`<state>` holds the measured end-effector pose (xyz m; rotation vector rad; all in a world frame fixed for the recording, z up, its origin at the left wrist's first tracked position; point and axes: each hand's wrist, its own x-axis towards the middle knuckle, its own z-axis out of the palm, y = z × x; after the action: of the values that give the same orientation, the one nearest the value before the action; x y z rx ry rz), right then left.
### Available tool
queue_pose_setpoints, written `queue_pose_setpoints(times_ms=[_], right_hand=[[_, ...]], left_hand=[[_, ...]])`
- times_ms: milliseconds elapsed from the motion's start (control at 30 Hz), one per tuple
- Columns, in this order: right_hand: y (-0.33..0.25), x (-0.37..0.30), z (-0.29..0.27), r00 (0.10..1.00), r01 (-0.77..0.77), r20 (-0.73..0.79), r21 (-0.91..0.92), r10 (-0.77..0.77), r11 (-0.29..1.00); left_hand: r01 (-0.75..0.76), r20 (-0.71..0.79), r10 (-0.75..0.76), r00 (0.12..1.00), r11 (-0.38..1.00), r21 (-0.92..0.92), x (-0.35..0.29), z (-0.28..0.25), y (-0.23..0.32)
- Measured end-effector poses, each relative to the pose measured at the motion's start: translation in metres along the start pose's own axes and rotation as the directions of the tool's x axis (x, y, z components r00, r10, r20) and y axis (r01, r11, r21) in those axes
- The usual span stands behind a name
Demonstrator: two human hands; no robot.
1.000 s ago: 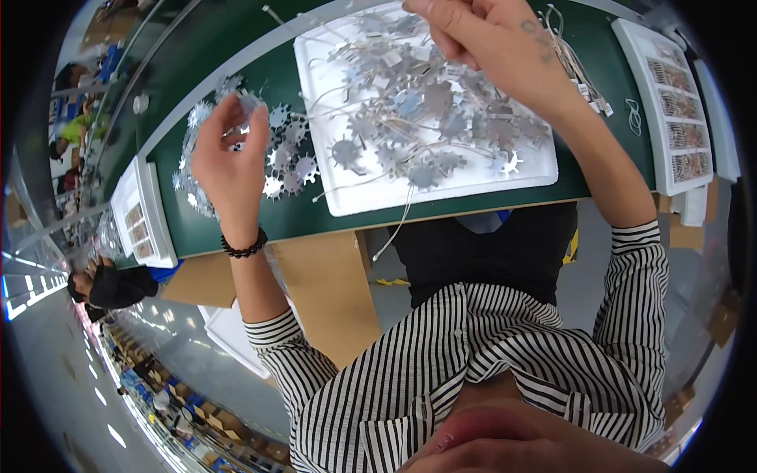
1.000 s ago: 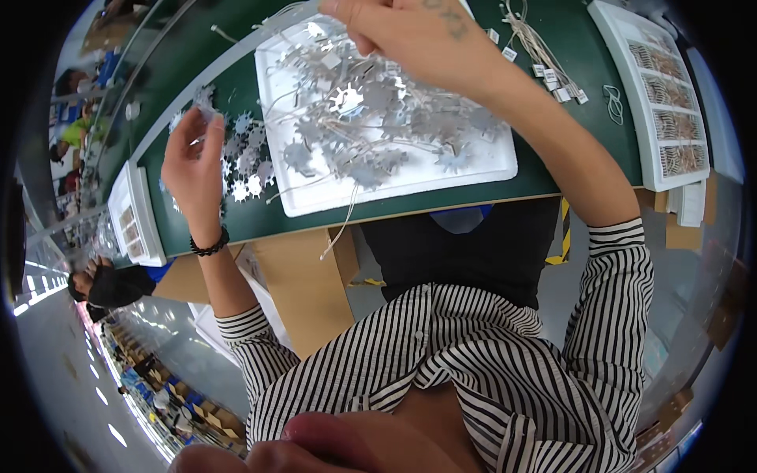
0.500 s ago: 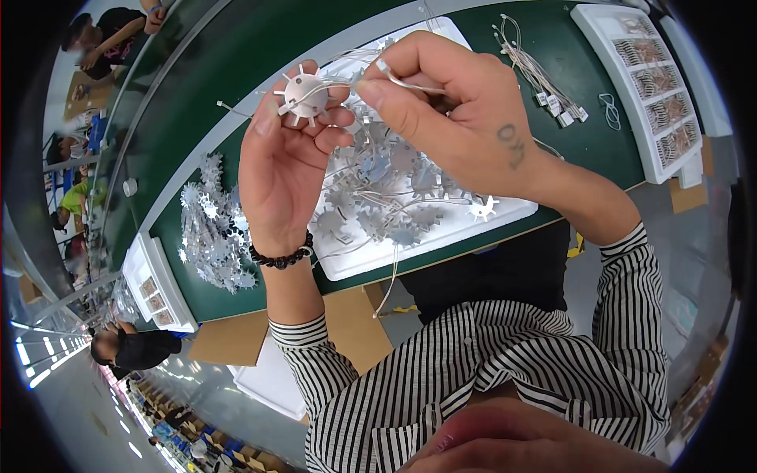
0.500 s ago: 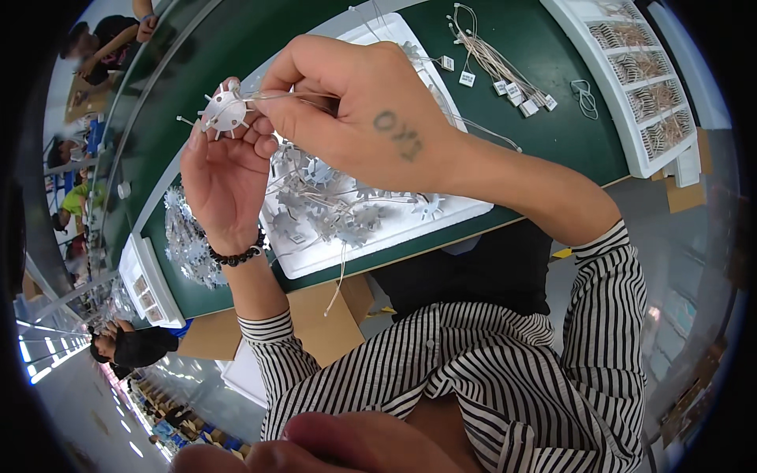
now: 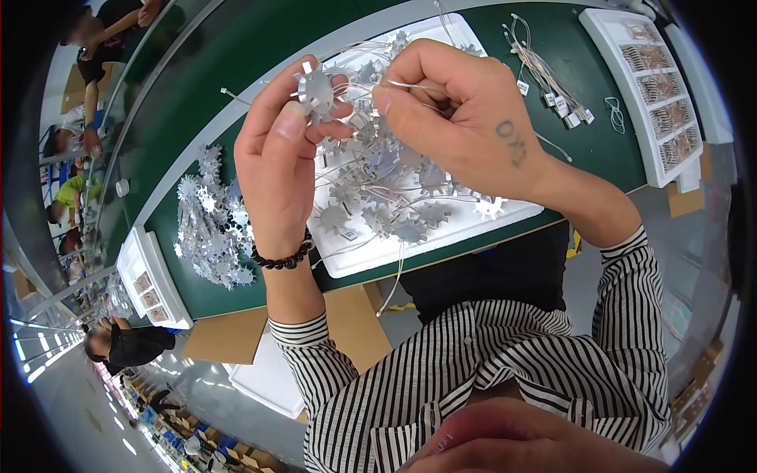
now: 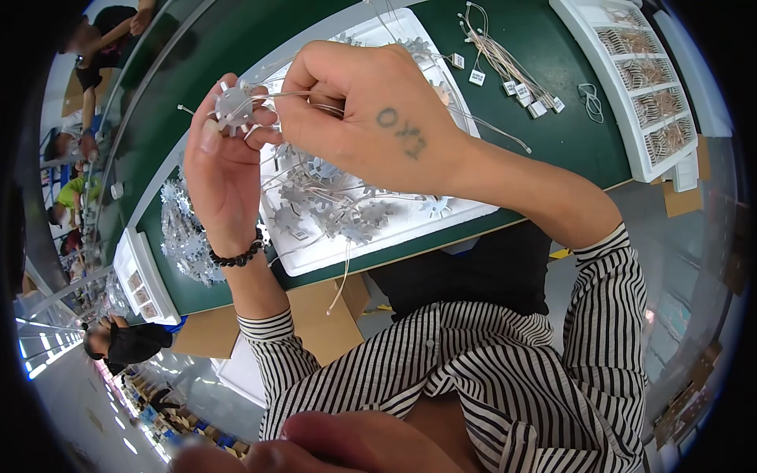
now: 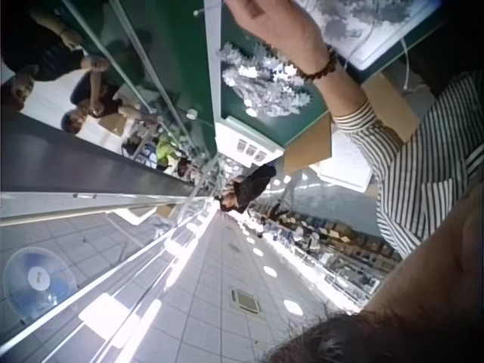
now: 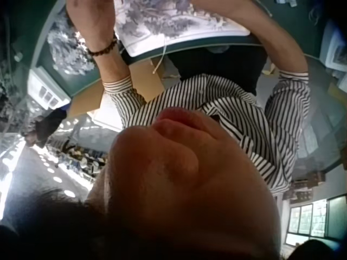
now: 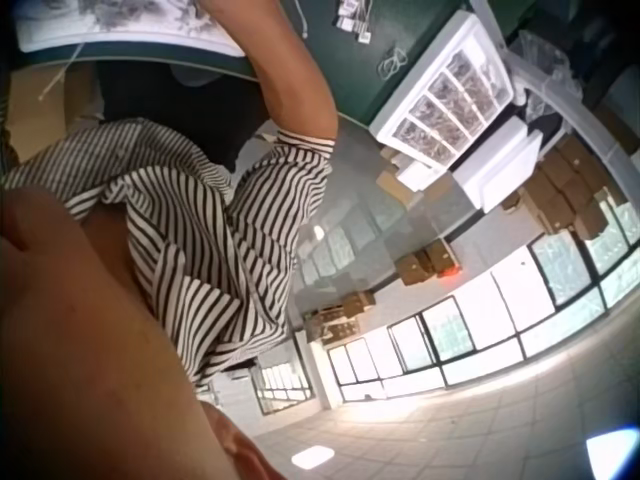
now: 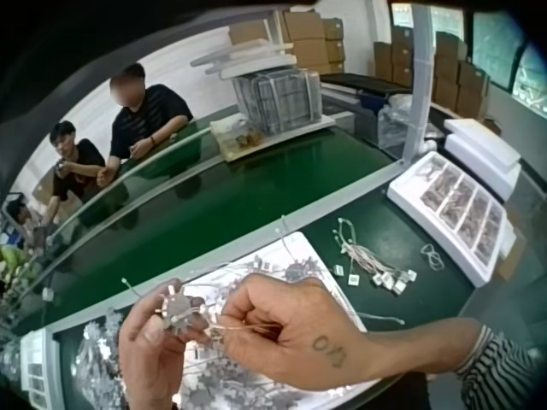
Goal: Assembling small electronic components by attaching wires to a snowflake-shaped base on a factory assembly line.
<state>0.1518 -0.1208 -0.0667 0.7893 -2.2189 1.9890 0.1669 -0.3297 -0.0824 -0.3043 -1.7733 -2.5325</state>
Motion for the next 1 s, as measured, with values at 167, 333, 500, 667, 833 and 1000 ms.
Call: queue_pose_setpoints(times_ms=[167, 333, 500, 667, 833, 1000], right_hand=[[-0.0001, 0.0001, 0.0003, 1.000, 0.000, -0.008, -0.012, 0.000, 1.000], [0.0011, -0.0012, -0.0007, 1.000, 0.017, 0.025, -0.035, -0.016, 0.999], [0.0024, -0.0022, -0.0005, 0.996, 0.044, 0.080, -0.028, -0.041, 0.999], [0.0048, -0.0025, 0.0022, 0.993, 0.035, 0.118, -0.014, -0.033, 0.999], [0.0064, -0.0021, 0.0026, 0.993, 0.035, 0.113, -0.020, -0.032, 0.999], [0.0050, -0.0017, 0.0020, 0.997, 0.032, 0.072, -0.024, -0.031, 0.999]], left_hand=[[-0.030, -0.068, 0.039, 0.997, 0.991, 0.127, -0.0029, 0.0010, 0.0025], [-0.036, -0.071, 0.050, 0.996, 0.980, 0.196, -0.0017, 0.0012, 0.0030], [-0.024, -0.067, 0.041, 0.997, 0.970, 0.244, -0.0007, 0.0008, 0.0049], [-0.017, -0.077, 0.030, 0.997, 0.985, 0.173, -0.0011, -0.0013, 0.0063], [-0.022, -0.064, 0.032, 0.997, 0.988, 0.151, -0.0011, -0.0035, 0.0067], [-0.030, -0.035, 0.038, 0.999, 0.979, 0.201, -0.0014, -0.0055, 0.0084]])
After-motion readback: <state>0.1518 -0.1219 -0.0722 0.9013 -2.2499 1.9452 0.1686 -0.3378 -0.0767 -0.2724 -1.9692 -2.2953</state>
